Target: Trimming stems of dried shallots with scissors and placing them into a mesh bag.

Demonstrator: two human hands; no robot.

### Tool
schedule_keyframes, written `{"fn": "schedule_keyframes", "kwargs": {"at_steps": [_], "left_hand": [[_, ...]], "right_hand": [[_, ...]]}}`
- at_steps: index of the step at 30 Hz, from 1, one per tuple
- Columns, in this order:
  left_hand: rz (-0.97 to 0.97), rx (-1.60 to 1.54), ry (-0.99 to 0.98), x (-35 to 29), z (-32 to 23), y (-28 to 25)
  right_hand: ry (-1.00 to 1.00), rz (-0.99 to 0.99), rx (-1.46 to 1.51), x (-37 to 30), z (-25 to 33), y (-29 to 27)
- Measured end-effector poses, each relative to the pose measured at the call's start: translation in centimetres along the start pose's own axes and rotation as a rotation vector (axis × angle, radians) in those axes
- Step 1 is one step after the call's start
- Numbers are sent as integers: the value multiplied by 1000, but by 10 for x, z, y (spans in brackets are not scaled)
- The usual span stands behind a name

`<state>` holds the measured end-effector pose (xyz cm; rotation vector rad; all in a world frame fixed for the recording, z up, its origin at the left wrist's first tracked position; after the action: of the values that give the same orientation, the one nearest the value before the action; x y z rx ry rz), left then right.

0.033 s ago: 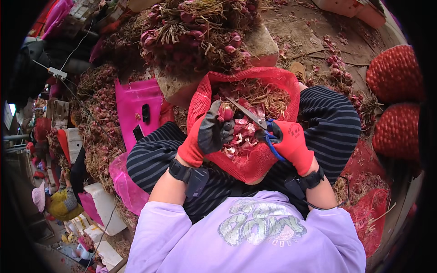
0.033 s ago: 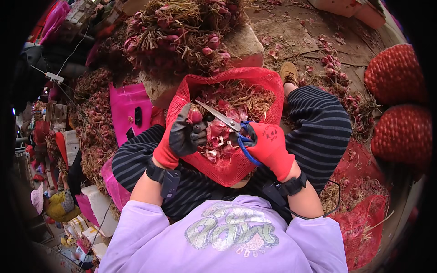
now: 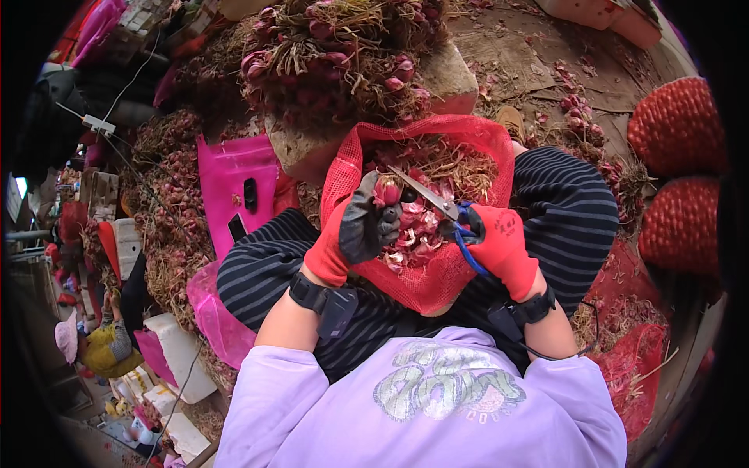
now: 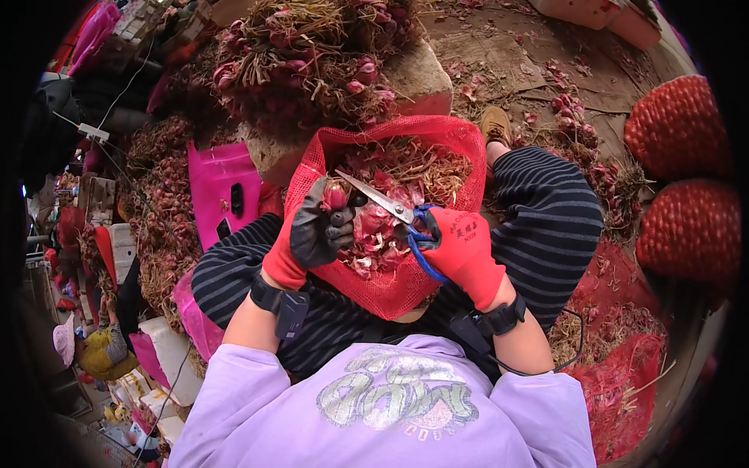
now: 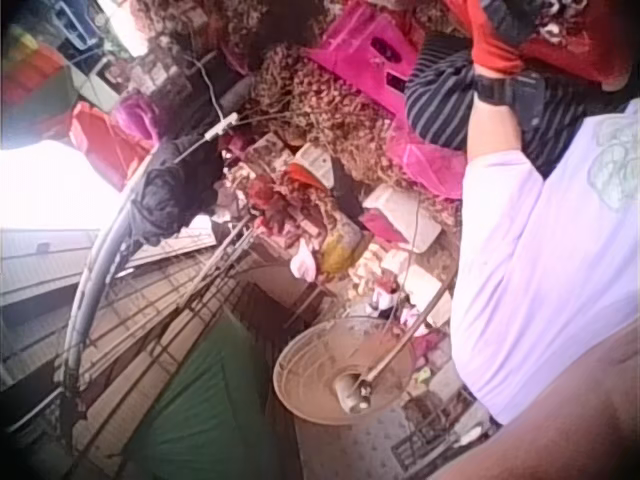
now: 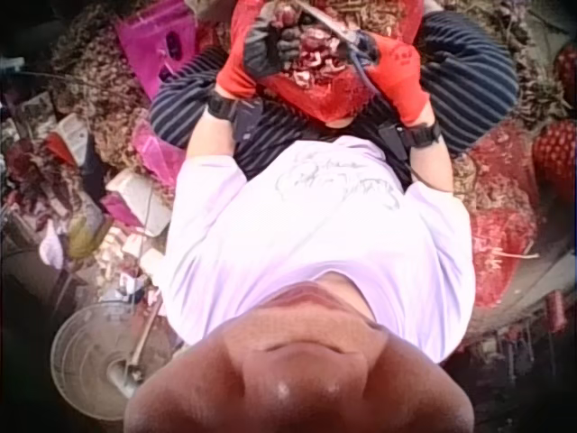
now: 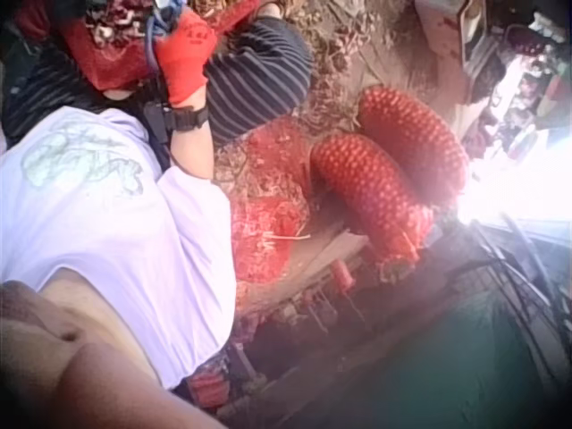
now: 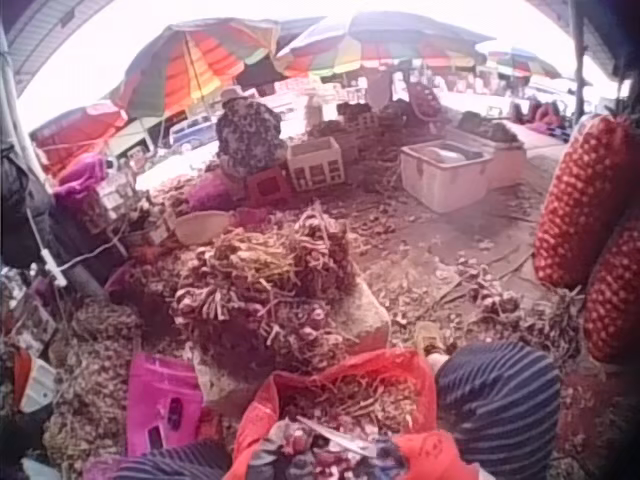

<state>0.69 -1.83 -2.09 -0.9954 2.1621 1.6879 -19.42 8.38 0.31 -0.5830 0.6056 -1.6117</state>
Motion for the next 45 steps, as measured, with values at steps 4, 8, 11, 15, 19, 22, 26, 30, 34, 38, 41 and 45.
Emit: {"fn": "schedule_keyframes", "kwargs": {"at_steps": [4,8,11,15,19,22,26,30,34,38,41,45], "left_hand": [[-86,53,15,2,0,-5],[-312,166,55,-4,-4,11],[-303,135,67,-4,-5,6],[-307,224,9,-7,-7,3],[-336,430,117,-10,-10,11],[-316,510,209,-12,-10,13],[-380,552,211,-12,-10,13],[-369,657,271,-6,-6,19],[-244,1116,442,3,8,-5],[-219,1291,651,1,8,0],[-289,726,508,10,23,4],[-182,902,612,10,24,15]], "right_hand": [[96,-5,243,4,3,2],[-96,-53,-47,4,6,-5],[-135,-8,-114,3,4,-6],[-154,13,-147,2,9,-7],[-149,10,-282,-1,-6,0],[-95,46,-269,-3,-10,2],[-62,-17,8,3,2,0],[-51,-91,101,10,4,4],[298,93,1010,20,10,34],[327,61,1006,23,4,50],[415,-61,1208,18,-13,60],[359,-127,1199,12,-7,55]]}}
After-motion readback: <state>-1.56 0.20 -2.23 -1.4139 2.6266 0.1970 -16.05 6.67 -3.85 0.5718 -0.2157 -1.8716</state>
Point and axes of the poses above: each hand's wrist, its own x-axis towards the middle knuckle, its own y-axis out of the palm, z = x × y, the point moved 2 cm from there along x, towards the middle knuckle, and after that the axes turned 2 degrees about -z, right-handed, at the moved point
